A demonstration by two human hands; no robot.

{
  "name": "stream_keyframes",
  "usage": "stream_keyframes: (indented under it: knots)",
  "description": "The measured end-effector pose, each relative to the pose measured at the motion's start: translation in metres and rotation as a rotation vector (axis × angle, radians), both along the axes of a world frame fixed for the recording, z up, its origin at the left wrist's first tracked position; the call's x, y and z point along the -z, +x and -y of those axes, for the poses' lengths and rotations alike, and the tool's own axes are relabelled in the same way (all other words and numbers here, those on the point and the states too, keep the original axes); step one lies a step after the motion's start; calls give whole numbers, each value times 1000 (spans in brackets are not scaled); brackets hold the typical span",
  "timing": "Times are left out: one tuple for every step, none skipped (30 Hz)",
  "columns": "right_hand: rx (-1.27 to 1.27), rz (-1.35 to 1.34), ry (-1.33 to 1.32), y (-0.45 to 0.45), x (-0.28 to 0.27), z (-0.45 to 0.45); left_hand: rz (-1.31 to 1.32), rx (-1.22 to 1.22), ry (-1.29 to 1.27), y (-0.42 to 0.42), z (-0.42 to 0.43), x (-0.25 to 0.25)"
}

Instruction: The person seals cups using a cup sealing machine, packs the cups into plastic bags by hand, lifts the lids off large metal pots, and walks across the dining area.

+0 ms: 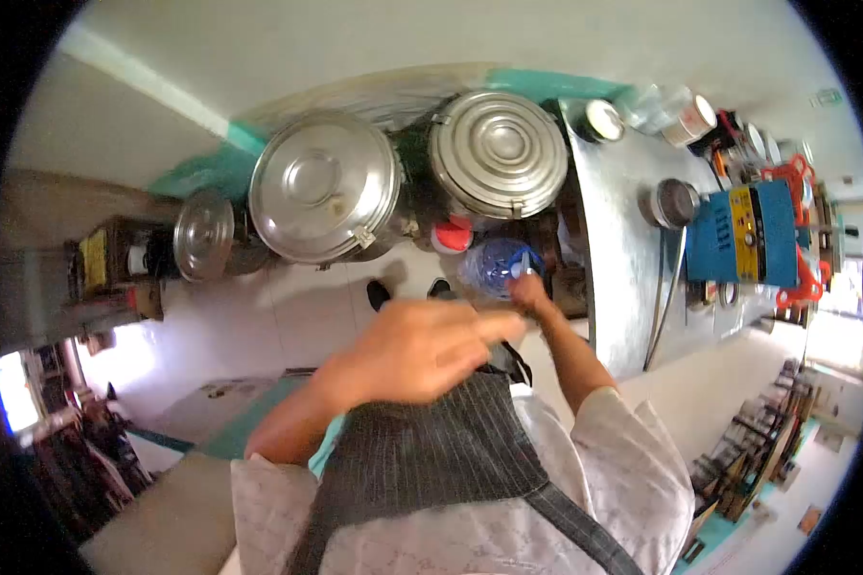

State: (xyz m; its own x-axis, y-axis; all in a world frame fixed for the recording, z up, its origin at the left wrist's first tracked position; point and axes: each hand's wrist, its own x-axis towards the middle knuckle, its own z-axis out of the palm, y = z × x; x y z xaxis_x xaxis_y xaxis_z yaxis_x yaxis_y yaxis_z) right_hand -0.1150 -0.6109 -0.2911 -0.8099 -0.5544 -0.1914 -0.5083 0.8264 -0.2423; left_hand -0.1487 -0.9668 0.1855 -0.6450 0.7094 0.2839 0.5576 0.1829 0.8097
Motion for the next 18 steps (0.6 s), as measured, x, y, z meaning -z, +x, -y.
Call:
stream_keyframes:
  knots:
    - [60,93,13,25,4,14,209,-69,-192,-3,9,24]
    - [297,515,-200,44,-36,30,310,-152,-246,1,22,67]
    - [-62,138,-50,85,58,1,427,-222,-400,8,38,102]
    - [51,364,-67,113,45,14,465,-280,-551,24,59,154]
    - [84,455,-56,128,35,22,439,-353,-614,50,83,210]
    - [98,513,-31,141,29,23,483,-359,-630,73,107,243]
    - [104,551,0,150,25,24,598,-322,-816,92,124,259]
    - [99,574,32,154,20,24,719,-267,-994,111,137,273]
    - [78,575,53,151,19,24,846,-296,-975,135,151,291]
    - [56,569,77,146,18,25,969,-317,-950,160,164,312]
    - [31,547,93,136,16,27,974,-339,-942,192,178,347]
    - [-2,511,112,127,16,30,839,-402,-757,226,191,387]
    - [-45,462,126,111,16,35,700,-459,-576,241,200,407]
    - [-96,402,139,98,17,41,912,-576,-409,238,199,375]
    - [-172,310,156,83,17,47,909,-591,-400,242,204,372]
    - [-244,206,169,69,17,56,948,-597,-410,249,211,383]
    - [-278,120,163,55,15,63,984,-594,-424,255,217,397]
    - [-273,81,140,44,9,70,981,-580,-416,267,226,422]
